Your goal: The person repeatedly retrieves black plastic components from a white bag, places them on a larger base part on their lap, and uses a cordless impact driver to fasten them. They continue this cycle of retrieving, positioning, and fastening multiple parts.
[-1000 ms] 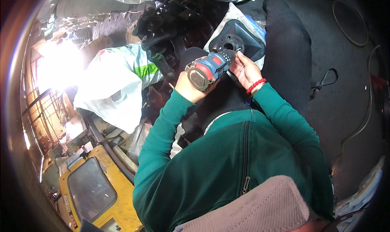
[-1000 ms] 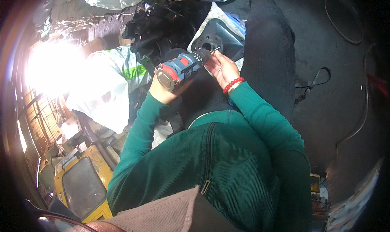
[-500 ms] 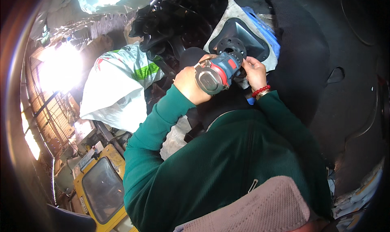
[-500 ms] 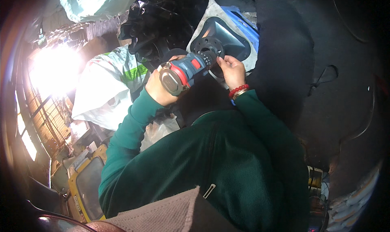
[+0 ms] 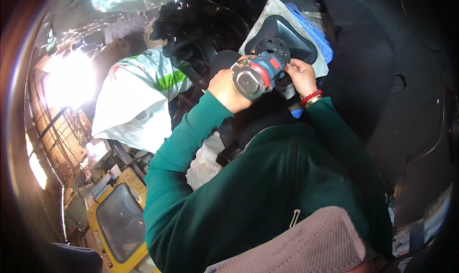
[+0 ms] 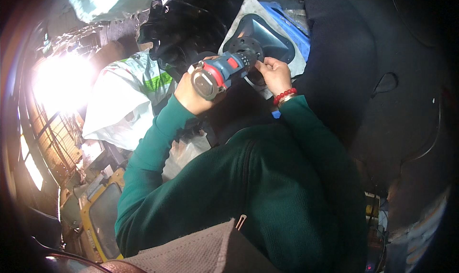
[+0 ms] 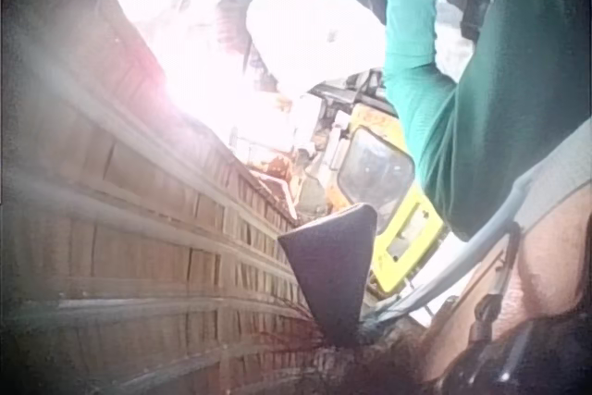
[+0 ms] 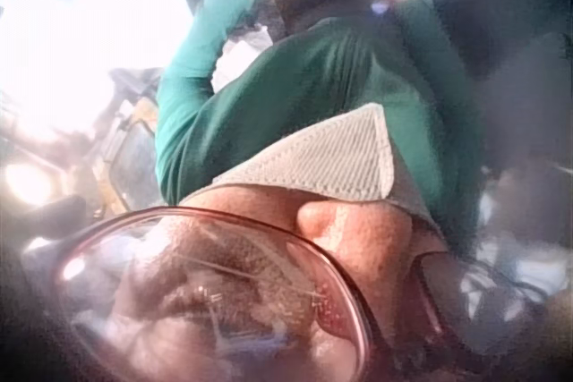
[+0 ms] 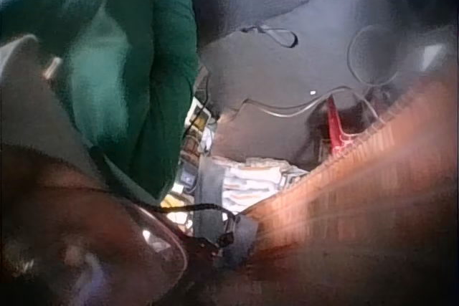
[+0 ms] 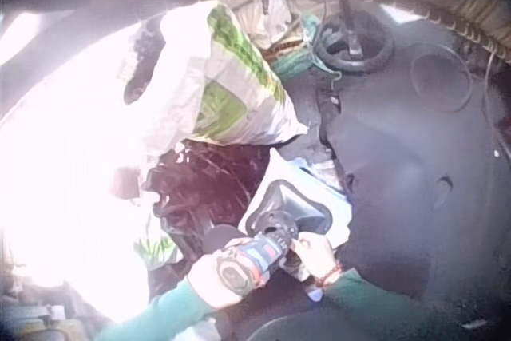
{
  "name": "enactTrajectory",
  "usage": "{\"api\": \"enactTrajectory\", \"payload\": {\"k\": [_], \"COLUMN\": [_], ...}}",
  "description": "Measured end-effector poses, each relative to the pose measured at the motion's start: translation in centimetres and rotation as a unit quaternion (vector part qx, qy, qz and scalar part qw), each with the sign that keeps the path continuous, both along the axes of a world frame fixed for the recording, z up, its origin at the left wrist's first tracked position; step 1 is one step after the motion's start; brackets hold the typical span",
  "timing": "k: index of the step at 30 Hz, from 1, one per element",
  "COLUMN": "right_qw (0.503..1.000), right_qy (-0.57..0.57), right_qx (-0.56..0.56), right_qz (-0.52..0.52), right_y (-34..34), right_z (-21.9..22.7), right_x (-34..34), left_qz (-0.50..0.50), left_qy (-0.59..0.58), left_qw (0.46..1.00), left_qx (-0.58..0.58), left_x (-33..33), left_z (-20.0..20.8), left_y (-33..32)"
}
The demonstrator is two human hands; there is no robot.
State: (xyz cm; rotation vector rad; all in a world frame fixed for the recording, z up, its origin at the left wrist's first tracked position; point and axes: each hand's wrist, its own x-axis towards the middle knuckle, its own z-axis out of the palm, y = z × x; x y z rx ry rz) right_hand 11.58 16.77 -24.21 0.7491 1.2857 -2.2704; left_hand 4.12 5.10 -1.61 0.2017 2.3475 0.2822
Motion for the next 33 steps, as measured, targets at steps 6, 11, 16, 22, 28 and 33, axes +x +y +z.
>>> {"api": "enactTrajectory", "payload": {"k": [6, 11, 16, 22, 28, 33], "right_qw": [0.995, 0.987, 0.966, 0.962, 0.953, 0.947], "right_qy": [0.032, 0.047, 0.111, 0.154, 0.213, 0.244], "right_qx": [0.094, -0.156, -0.214, -0.184, -0.154, -0.113], "right_qz": [0.019, 0.014, 0.091, 0.132, 0.152, 0.174], "right_y": [1.2, 5.2, 5.1, 4.4, 3.5, 3.6], "right_z": [1.8, 5.9, 7.3, 7.7, 7.2, 8.0], "right_x": [-0.4, 2.7, 3.3, 3.2, 3.3, 2.9], "left_qz": [-0.109, -0.027, 0.026, 0.006, 0.013, 0.015], "left_qy": [0.191, 0.117, 0.083, 0.103, 0.089, 0.069], "left_qw": [0.970, 0.981, 0.973, 0.974, 0.976, 0.978], "left_qx": [0.107, 0.153, 0.214, 0.200, 0.197, 0.197], "left_x": [3.2, 7.3, 9.9, 10.6, 10.4, 9.9], "left_z": [0.6, 1.2, 2.6, 3.3, 3.5, 3.6], "left_y": [-3.1, -4.3, -4.1, -4.6, -5.1, -5.9]}}
